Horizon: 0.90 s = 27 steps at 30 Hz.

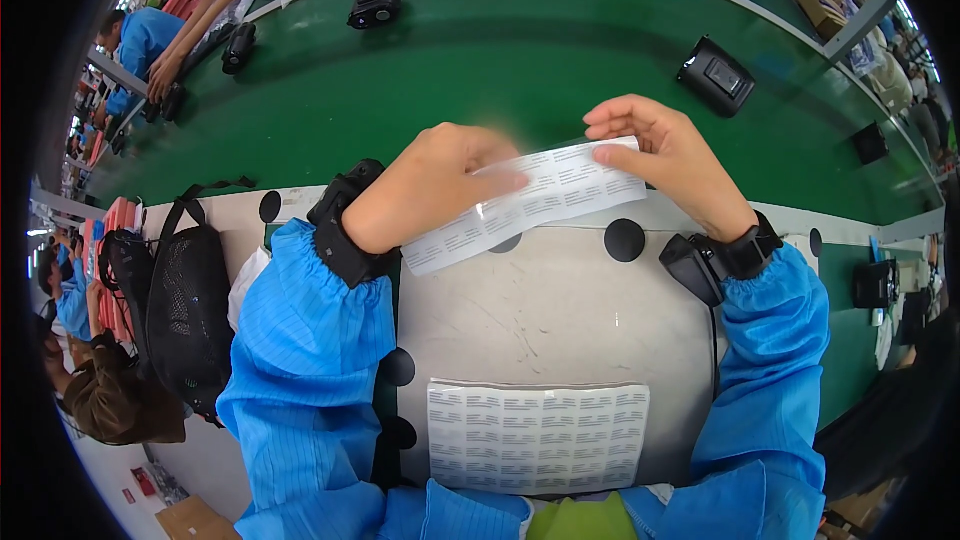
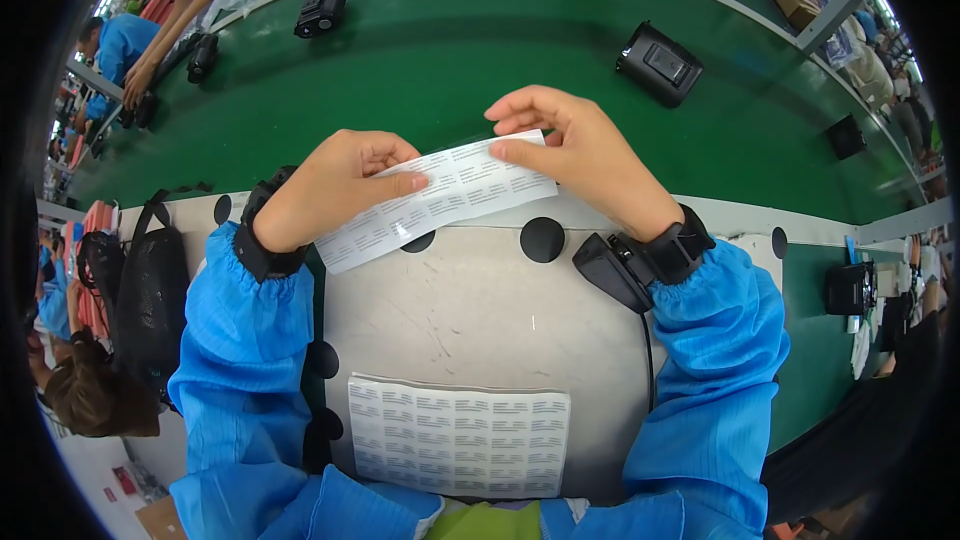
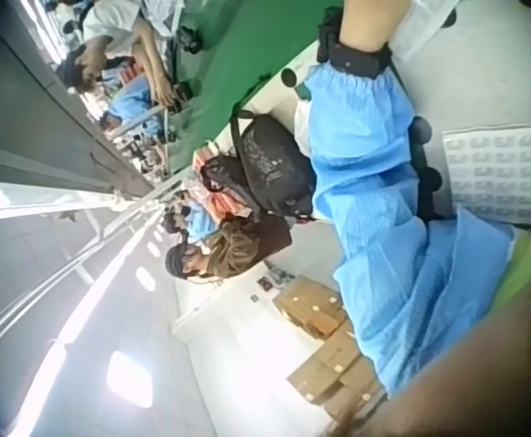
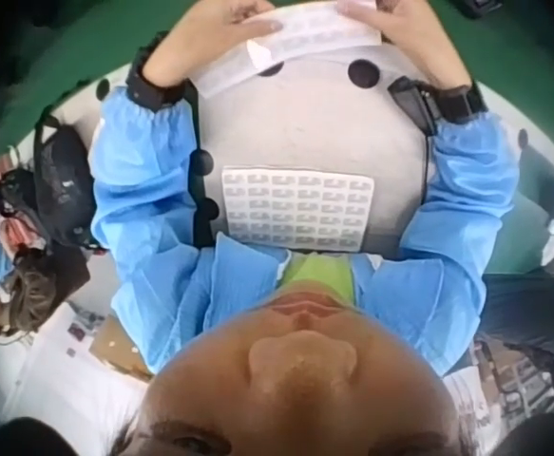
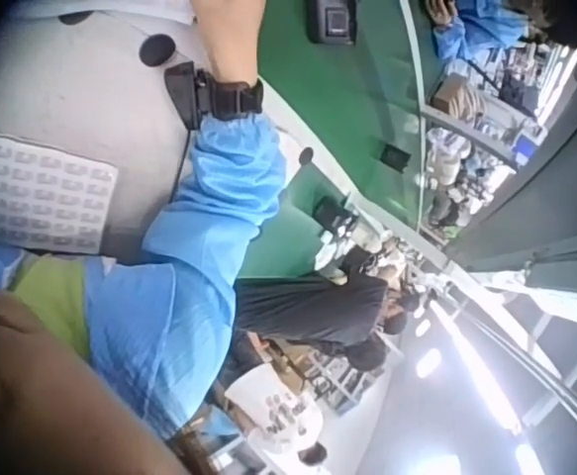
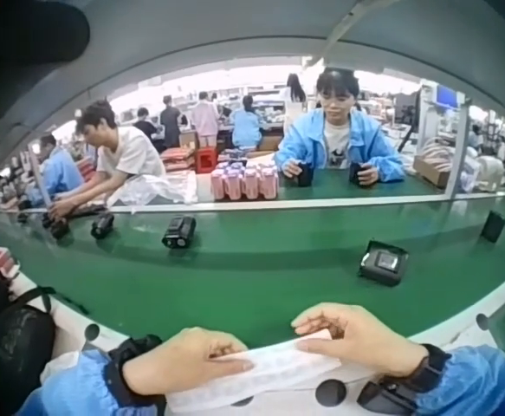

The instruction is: The person peels a film from a black electronic device, sets it aside, and folds a sheet of labels. They then repeat the process of peeling film from devices and folding label sheets.

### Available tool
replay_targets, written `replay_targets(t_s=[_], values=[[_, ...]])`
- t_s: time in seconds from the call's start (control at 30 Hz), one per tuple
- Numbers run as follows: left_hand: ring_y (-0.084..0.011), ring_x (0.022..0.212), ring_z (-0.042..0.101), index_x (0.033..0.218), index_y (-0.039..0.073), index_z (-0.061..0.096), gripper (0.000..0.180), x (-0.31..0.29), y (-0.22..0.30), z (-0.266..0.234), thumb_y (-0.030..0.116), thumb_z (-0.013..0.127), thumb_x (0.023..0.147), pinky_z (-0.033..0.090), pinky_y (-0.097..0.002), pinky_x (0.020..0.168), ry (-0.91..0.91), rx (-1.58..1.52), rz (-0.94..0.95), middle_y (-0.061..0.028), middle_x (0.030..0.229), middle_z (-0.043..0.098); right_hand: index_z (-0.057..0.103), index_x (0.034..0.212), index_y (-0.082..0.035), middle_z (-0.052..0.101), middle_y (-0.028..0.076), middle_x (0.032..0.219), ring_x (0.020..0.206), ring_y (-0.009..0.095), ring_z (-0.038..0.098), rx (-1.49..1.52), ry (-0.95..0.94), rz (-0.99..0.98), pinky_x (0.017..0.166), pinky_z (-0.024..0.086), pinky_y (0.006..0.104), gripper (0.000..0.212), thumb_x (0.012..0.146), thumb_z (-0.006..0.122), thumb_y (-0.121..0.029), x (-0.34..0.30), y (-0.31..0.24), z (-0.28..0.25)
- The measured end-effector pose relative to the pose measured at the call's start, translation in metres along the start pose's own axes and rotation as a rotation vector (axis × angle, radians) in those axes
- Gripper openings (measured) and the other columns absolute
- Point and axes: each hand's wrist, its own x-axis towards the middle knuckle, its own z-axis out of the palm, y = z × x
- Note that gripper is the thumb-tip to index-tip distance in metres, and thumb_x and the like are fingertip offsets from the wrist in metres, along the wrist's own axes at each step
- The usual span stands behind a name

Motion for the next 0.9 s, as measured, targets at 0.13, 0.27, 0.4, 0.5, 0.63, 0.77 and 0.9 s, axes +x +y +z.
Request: replay_targets(t_s=[0.13,0.27,0.4,0.5,0.63,0.77,0.9], values=[[-0.0097,0.065,0.060,0.095,-0.003,0.062,0.024,0.000,-0.004,-0.001,0.017,0.063,0.083,0.046,-0.0198,0.058,0.002,-0.009,0.008,-0.0105,0.082,0.066,0.064,0.090,-0.003,0.062,0.001,0.090,0.075,0.005,0.055,-0.058,0.097,0.033,0.064,0.042,0.0184,0.012,0.080,0.064,-0.010,0.003,0.002,0.002],[-0.0094,0.065,0.059,0.095,-0.003,0.062,0.024,0.000,-0.005,0.000,0.018,0.062,0.084,0.045,-0.0197,0.058,0.005,0.012,0.014,-0.0104,0.083,0.066,0.065,0.085,-0.005,0.062,0.001,0.091,0.079,0.007,0.055,-0.159,0.150,-0.048,0.067,0.042,0.0206,0.008,0.079,0.065,-0.009,0.006,0.007,0.006],[-0.0087,0.066,0.058,0.096,-0.004,0.062,0.026,0.002,-0.009,0.001,0.020,0.060,0.086,0.045,-0.0195,0.059,0.007,0.011,0.011,-0.0087,0.082,0.065,0.065,0.083,-0.006,0.061,0.002,0.097,0.089,0.010,0.054,-0.319,0.217,-0.201,0.075,0.041,0.0241,0.007,0.077,0.066,-0.009,0.006,0.011,0.010],[-0.0081,0.066,0.058,0.097,-0.005,0.061,0.028,0.003,-0.018,0.000,0.021,0.058,0.088,0.044,-0.0193,0.059,0.002,-0.038,-0.007,-0.0070,0.081,0.065,0.066,0.081,-0.007,0.060,0.003,0.101,0.096,0.012,0.052,-0.401,0.275,-0.317,0.081,0.040,0.0265,0.006,0.075,0.066,-0.009,0.006,0.012,0.013],[-0.0069,0.065,0.057,0.097,-0.004,0.061,0.028,0.001,-0.023,-0.002,0.022,0.054,0.090,0.044,-0.0196,0.058,-0.049,-0.149,-0.098,-0.0025,0.076,0.064,0.064,0.083,-0.007,0.058,0.003,0.108,0.103,0.013,0.049,-0.375,0.156,-0.467,0.088,0.037,0.0283,0.005,0.078,0.064,-0.010,0.008,0.008,0.010],[-0.0107,0.079,0.057,0.101,-0.002,0.061,0.031,-0.007,-0.010,-0.002,0.025,0.056,0.088,0.046,-0.0230,0.065,-0.225,-0.008,-0.132,-0.0060,0.090,0.063,0.062,0.087,-0.009,0.058,0.003,0.110,0.103,0.012,0.049,0.363,0.065,-0.197,0.088,0.036,0.0276,0.007,0.083,0.059,-0.014,0.010,0.008,0.000],[-0.0296,0.106,0.048,0.112,-0.003,0.052,0.050,0.006,-0.006,-0.007,0.036,0.061,0.081,0.039,-0.0345,0.091,0.219,0.188,0.264,-0.0215,0.112,0.050,0.060,0.092,-0.011,0.058,0.002,0.108,0.100,0.010,0.049,0.468,0.080,-0.010,0.085,0.036,0.0253,0.010,0.087,0.055,-0.018,0.009,0.010,-0.002]])
